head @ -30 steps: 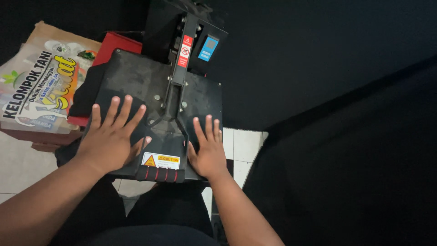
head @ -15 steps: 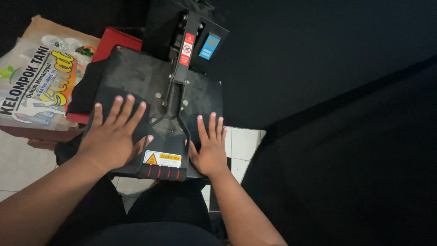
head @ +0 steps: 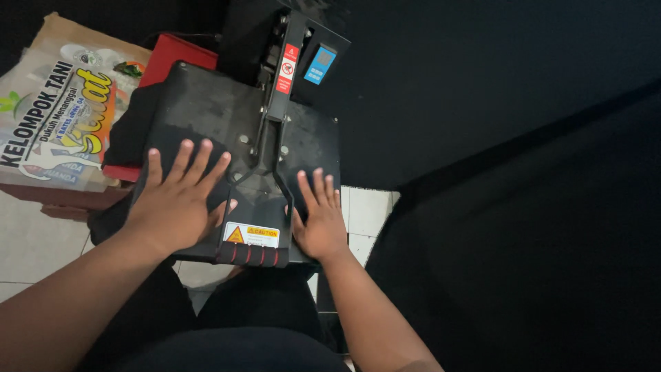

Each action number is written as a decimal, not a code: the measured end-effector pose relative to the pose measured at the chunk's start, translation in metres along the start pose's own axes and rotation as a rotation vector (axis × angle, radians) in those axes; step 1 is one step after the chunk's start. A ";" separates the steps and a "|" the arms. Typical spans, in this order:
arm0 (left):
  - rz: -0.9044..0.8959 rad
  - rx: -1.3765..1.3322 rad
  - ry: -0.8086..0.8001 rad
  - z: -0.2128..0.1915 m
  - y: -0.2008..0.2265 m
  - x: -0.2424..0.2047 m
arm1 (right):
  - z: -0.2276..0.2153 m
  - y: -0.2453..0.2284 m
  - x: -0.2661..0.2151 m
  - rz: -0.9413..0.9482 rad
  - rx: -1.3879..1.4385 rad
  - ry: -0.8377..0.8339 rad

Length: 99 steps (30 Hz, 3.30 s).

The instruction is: The person operates a heat press machine to apply a design onto a black fabric item. They place the item on the lower platen, close the press, and then open it to reveal the design before repeating the process.

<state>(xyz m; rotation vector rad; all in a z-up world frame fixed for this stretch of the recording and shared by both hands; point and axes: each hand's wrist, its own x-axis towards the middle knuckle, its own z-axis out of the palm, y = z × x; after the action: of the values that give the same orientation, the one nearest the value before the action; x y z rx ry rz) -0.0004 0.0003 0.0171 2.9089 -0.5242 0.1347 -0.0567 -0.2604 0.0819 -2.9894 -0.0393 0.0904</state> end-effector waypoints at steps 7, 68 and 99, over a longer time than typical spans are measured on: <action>-0.077 0.177 -0.145 -0.045 0.019 -0.007 | -0.004 -0.004 0.004 0.067 -0.070 -0.123; 0.028 0.167 -0.031 0.009 -0.006 -0.054 | 0.029 0.023 -0.044 -0.076 0.006 0.014; 0.217 0.026 0.095 0.030 -0.028 -0.017 | 0.004 0.007 -0.037 -0.055 0.152 -0.056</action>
<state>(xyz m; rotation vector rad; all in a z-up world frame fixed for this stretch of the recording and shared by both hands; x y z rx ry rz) -0.0045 0.0260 -0.0191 2.8452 -0.8262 0.3094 -0.0940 -0.2676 0.0787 -2.8313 -0.1150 0.1638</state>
